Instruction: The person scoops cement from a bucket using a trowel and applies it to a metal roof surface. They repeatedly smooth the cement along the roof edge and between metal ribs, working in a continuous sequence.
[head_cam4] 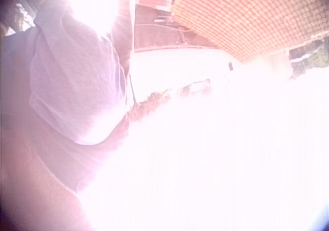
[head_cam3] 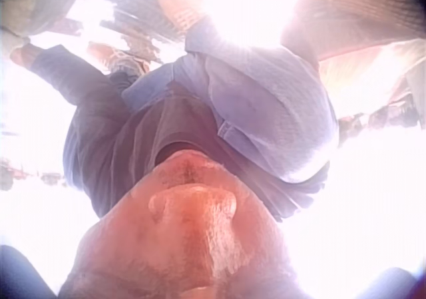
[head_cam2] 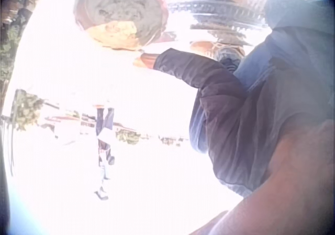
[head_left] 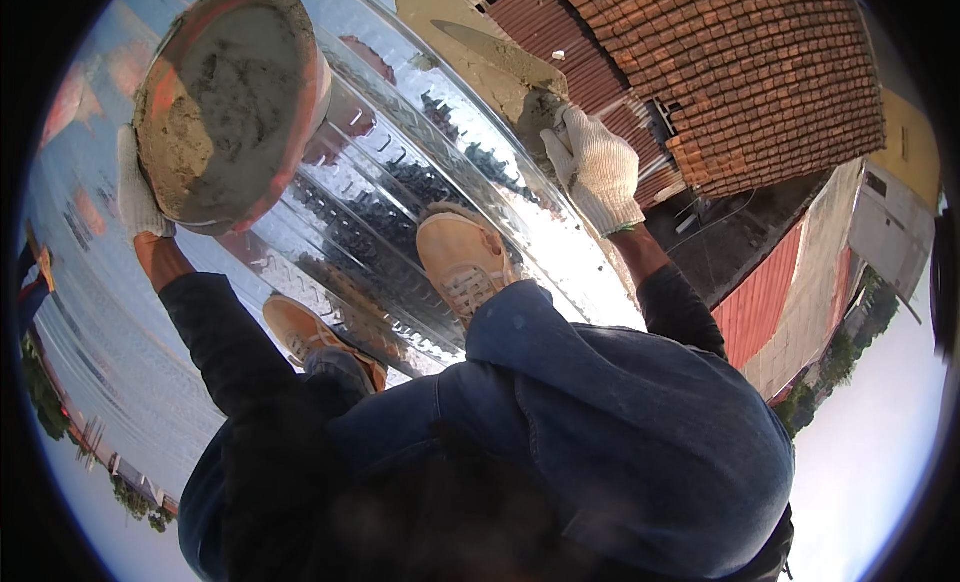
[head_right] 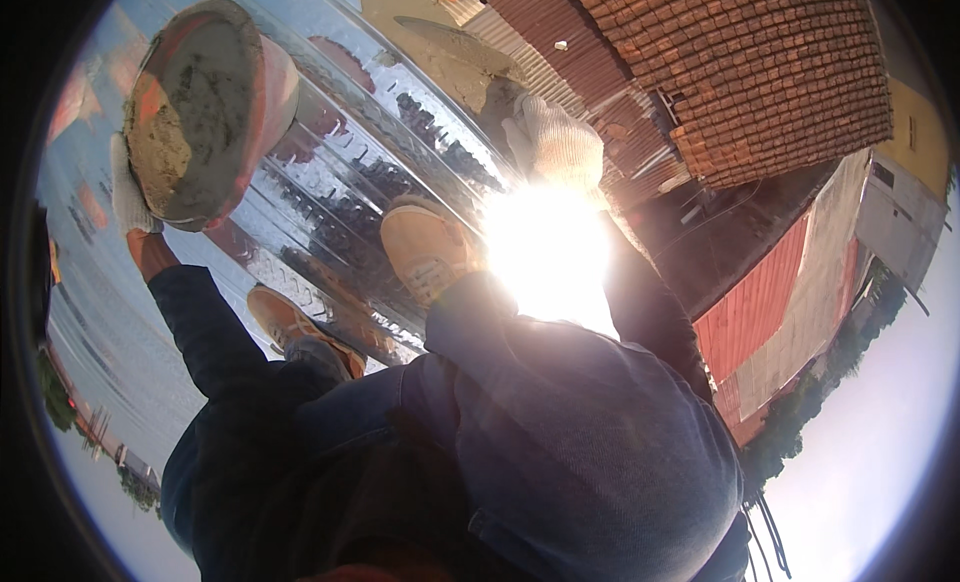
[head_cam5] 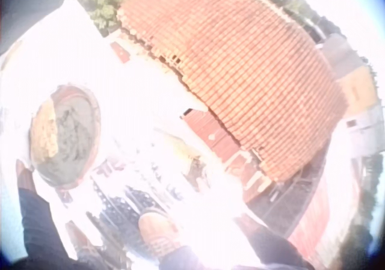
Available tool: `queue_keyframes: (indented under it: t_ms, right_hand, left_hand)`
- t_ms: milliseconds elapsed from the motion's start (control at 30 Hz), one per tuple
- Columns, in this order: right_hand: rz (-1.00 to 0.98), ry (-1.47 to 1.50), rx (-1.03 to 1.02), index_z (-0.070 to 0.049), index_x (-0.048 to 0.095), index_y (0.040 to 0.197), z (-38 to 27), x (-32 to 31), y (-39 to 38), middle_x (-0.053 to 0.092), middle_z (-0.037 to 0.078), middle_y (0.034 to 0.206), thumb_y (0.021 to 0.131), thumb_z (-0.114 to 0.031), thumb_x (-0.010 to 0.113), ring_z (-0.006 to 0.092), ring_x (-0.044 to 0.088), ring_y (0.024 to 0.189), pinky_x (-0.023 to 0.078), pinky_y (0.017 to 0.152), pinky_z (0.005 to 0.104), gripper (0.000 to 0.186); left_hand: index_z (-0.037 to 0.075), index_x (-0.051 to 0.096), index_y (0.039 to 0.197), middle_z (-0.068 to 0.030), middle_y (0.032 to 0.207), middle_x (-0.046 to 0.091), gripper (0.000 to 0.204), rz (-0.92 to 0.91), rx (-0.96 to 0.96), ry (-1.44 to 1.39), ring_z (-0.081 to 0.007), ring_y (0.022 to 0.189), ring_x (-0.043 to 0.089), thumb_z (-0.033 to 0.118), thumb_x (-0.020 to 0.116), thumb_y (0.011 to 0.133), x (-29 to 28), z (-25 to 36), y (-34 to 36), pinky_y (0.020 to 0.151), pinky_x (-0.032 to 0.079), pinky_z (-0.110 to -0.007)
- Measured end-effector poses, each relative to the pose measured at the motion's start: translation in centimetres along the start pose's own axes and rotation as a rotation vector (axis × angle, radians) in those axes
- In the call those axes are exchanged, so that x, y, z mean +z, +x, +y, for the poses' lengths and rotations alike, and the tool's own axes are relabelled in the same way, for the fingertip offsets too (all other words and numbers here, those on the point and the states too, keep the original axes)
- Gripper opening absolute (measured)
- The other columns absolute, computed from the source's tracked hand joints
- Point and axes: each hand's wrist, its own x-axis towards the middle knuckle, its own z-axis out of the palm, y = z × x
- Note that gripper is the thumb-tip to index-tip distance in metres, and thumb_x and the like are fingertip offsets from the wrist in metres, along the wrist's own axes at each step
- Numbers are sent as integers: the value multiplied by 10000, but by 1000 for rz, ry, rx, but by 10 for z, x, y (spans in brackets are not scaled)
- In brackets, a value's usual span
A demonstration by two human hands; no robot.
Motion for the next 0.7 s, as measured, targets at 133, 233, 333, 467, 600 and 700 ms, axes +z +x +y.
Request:
queue_keyframes:
  t_ms: [133, 233, 333, 467, 600, 700]
  right_hand:
    - [46, -25, 32, -84, 681, 1168, -11, -7, -8, 730, 138, 957, 1047, -423, 731, 353, 757, 881, 596, 754, 475, 364]
    - [-28, -97, -15, -94, 678, 1137, -6, -9, -15, 726, 126, 943, 1039, -407, 742, 344, 752, 870, 595, 744, 472, 334]
    - [2, -51, -6, -96, 673, 1128, -1, -10, -18, 723, 127, 937, 1035, -394, 747, 348, 750, 866, 594, 735, 478, 321]
    - [-22, -96, 30, -97, 668, 1143, -8, -10, -16, 730, 135, 947, 1041, -388, 747, 353, 754, 880, 592, 736, 481, 318]
    - [-48, -85, 48, -88, 670, 1144, -5, -11, -16, 735, 144, 965, 1049, -410, 731, 364, 757, 882, 591, 747, 487, 341]
    - [-34, -67, 48, -86, 667, 1158, -14, -14, -12, 735, 141, 954, 1049, -406, 731, 362, 757, 872, 594, 743, 482, 344]
  left_hand:
    - [-18, 663, 1487, -117, 1462, 715, 580, 31, 20, 26, -259, 1278, 704, 383, 756, 1078, -1, -1, 2, 1131, 552, -388]
    - [-17, 663, 1488, -117, 1464, 714, 588, 8, 18, 21, -260, 1279, 702, 391, 760, 1075, -5, 0, 4, 1129, 552, -388]
    - [-17, 661, 1491, -119, 1468, 711, 602, 3, 9, 36, -260, 1279, 702, 404, 761, 1072, -1, -1, 3, 1126, 555, -389]
    - [-16, 654, 1500, -120, 1476, 707, 613, -15, 14, 31, -262, 1281, 701, 415, 754, 1075, -2, 1, 1, 1125, 557, -390]
    - [-17, 647, 1507, -120, 1483, 703, 611, 10, 10, 19, -265, 1291, 697, 414, 739, 1085, 12, -2, -5, 1129, 554, -395]
    - [-17, 642, 1511, -123, 1487, 699, 613, 10, 45, 48, -267, 1299, 693, 417, 734, 1088, 3, 1, -1, 1136, 550, -400]
